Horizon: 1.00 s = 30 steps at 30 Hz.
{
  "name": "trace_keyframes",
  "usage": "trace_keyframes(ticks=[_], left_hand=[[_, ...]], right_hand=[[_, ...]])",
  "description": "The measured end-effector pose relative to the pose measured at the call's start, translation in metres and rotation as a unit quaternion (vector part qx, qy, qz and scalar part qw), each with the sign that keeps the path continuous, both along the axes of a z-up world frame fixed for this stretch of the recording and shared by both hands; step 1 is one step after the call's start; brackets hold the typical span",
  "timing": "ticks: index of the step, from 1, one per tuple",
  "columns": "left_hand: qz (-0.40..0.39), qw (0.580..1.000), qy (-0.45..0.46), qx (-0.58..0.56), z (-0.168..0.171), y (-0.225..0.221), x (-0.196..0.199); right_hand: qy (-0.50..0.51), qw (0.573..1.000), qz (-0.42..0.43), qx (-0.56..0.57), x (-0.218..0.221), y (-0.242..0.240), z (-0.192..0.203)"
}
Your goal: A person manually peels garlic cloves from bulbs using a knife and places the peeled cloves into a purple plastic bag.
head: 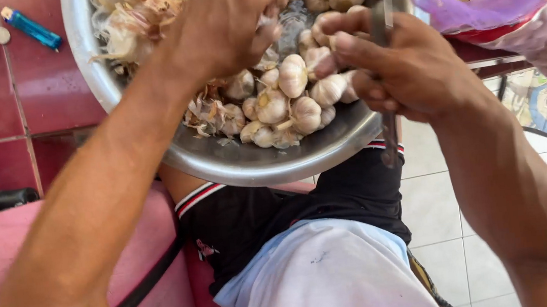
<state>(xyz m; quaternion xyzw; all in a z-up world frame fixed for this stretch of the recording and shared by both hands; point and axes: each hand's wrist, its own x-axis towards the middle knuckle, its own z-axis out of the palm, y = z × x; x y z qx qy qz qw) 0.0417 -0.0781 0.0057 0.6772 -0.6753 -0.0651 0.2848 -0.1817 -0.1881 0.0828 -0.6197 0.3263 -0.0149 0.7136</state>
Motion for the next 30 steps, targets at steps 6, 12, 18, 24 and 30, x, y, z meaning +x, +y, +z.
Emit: trace_keyframes(ticks=[6,12,18,24,30], left_hand=[[0.016,0.94,0.057,0.337,0.026,0.009,-0.041],[-0.051,0.919,-0.094,0.379,0.01,-0.019,-0.036],[0.07,0.895,0.142,0.417,0.065,0.002,-0.028],[-0.025,0.937,0.345,0.055,0.051,0.042,-0.034],[-0.049,0.943,0.305,-0.124,0.061,0.065,-0.035]], right_hand=[[0.014,1.0,0.021,0.0,0.002,-0.003,0.001],[-0.01,1.0,-0.013,0.006,-0.034,-0.008,-0.016],[0.024,0.999,-0.01,-0.02,-0.027,-0.001,-0.003],[0.006,0.979,0.087,-0.182,0.015,0.015,-0.001],[-0.102,0.925,0.141,-0.337,0.03,0.025,0.007]])
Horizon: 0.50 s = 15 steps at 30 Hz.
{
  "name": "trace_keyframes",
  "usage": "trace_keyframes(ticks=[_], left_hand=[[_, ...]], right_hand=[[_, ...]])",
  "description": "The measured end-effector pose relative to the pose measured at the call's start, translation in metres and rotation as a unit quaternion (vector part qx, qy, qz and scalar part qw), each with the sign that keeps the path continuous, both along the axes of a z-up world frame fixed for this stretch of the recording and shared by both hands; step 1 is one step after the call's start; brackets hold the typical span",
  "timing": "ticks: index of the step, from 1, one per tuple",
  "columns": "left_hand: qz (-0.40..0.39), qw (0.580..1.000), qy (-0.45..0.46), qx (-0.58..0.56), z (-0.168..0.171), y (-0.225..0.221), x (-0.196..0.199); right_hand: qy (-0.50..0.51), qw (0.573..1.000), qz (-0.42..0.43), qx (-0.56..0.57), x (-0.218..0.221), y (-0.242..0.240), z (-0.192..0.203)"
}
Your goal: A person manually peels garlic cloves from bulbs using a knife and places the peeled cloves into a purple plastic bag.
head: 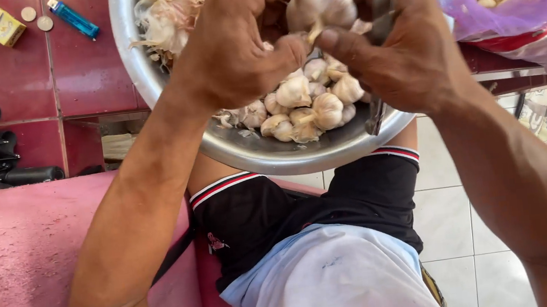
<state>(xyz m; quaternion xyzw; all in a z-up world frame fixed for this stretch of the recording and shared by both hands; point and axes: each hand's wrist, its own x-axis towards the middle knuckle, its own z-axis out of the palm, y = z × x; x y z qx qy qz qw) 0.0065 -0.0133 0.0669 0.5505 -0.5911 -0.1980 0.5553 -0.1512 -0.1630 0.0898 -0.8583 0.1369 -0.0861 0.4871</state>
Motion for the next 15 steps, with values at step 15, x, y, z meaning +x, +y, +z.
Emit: trace_keyframes(ticks=[15], left_hand=[[0.145,0.988,-0.029,-0.053,-0.015,-0.014,-0.002]], right_hand=[[-0.144,0.977,-0.045,-0.149,0.009,0.009,-0.023]])
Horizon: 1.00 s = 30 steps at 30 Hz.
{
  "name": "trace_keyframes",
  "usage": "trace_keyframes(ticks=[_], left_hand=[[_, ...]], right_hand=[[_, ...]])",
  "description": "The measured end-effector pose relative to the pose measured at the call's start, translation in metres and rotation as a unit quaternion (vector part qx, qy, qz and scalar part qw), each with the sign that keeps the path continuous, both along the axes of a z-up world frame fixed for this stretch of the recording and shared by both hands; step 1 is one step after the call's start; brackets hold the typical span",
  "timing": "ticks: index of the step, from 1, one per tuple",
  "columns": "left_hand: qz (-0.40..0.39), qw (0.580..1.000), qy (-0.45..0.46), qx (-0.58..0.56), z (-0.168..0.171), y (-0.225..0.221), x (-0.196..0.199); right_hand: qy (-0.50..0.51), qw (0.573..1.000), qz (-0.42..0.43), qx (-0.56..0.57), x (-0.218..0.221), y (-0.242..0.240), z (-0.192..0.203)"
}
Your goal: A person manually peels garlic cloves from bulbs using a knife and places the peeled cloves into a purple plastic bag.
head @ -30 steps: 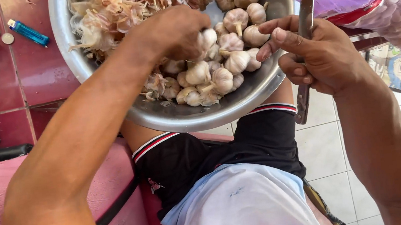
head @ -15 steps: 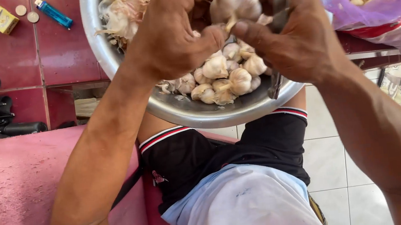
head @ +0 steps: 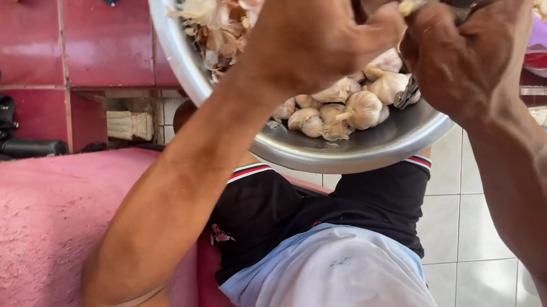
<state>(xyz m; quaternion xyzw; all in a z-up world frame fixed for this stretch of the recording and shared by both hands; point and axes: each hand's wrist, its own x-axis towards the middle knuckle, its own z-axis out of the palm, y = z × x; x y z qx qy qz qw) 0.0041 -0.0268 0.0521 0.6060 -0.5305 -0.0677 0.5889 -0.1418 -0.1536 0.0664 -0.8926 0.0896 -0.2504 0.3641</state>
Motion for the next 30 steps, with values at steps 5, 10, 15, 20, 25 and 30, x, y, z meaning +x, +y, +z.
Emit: trace_keyframes(ticks=[5,10,15,20,25,30], left_hand=[[0.065,0.996,0.031,0.052,-0.003,-0.003,-0.007],[0.102,0.992,0.054,0.049,-0.011,-0.006,-0.007],[0.099,0.994,0.026,0.024,-0.027,-0.01,0.0],[0.041,0.997,0.021,0.062,-0.021,-0.003,0.001],[0.008,0.999,-0.022,0.034,-0.006,0.004,0.001],[0.097,0.961,-0.246,0.082,-0.001,0.01,0.004]], right_hand=[[0.026,0.999,-0.018,-0.023,0.008,-0.001,-0.009],[0.038,0.996,-0.07,-0.028,0.015,-0.001,-0.025],[0.045,0.997,-0.058,0.03,0.024,0.006,-0.018],[0.056,0.967,-0.021,0.248,0.023,0.01,-0.013],[0.032,0.932,0.036,0.359,0.018,0.007,-0.011],[0.144,0.96,0.084,0.225,0.01,-0.008,0.012]])
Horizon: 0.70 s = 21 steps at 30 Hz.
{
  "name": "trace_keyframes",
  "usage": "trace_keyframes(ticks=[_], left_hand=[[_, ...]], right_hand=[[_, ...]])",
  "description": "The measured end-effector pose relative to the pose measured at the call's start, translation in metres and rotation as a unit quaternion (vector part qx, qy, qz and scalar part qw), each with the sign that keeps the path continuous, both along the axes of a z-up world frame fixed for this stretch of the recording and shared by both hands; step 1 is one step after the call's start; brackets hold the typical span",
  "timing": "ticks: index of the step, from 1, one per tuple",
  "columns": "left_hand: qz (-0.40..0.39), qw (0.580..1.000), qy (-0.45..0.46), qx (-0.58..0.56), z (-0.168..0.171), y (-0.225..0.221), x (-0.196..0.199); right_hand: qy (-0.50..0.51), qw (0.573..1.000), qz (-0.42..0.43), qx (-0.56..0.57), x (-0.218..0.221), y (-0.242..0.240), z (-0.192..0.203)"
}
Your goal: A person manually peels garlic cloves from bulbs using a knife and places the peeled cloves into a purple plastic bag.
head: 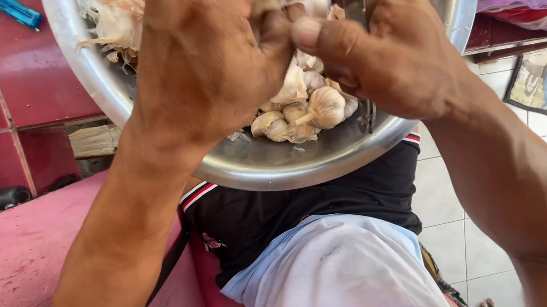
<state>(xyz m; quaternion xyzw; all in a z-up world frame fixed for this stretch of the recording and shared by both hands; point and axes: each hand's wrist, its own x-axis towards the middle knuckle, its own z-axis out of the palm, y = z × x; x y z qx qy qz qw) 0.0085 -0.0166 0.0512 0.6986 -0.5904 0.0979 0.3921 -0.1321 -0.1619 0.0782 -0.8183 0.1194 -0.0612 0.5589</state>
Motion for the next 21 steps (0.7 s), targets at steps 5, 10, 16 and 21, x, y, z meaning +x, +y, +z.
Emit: trace_keyframes(ticks=[5,10,16,21], left_hand=[[-0.039,0.998,-0.029,0.025,0.013,0.006,0.001],[-0.145,0.933,0.329,0.023,0.014,-0.001,-0.001],[-0.164,0.944,0.255,0.128,-0.003,-0.001,0.024],[-0.076,0.757,0.093,0.642,-0.022,-0.02,-0.03]], right_hand=[[0.007,0.997,0.054,-0.057,-0.003,-0.007,0.008],[-0.001,0.994,0.03,-0.101,-0.011,-0.014,0.004],[0.107,0.947,-0.22,0.206,-0.01,-0.024,-0.019],[0.064,0.89,-0.221,0.393,-0.032,-0.062,-0.041]])
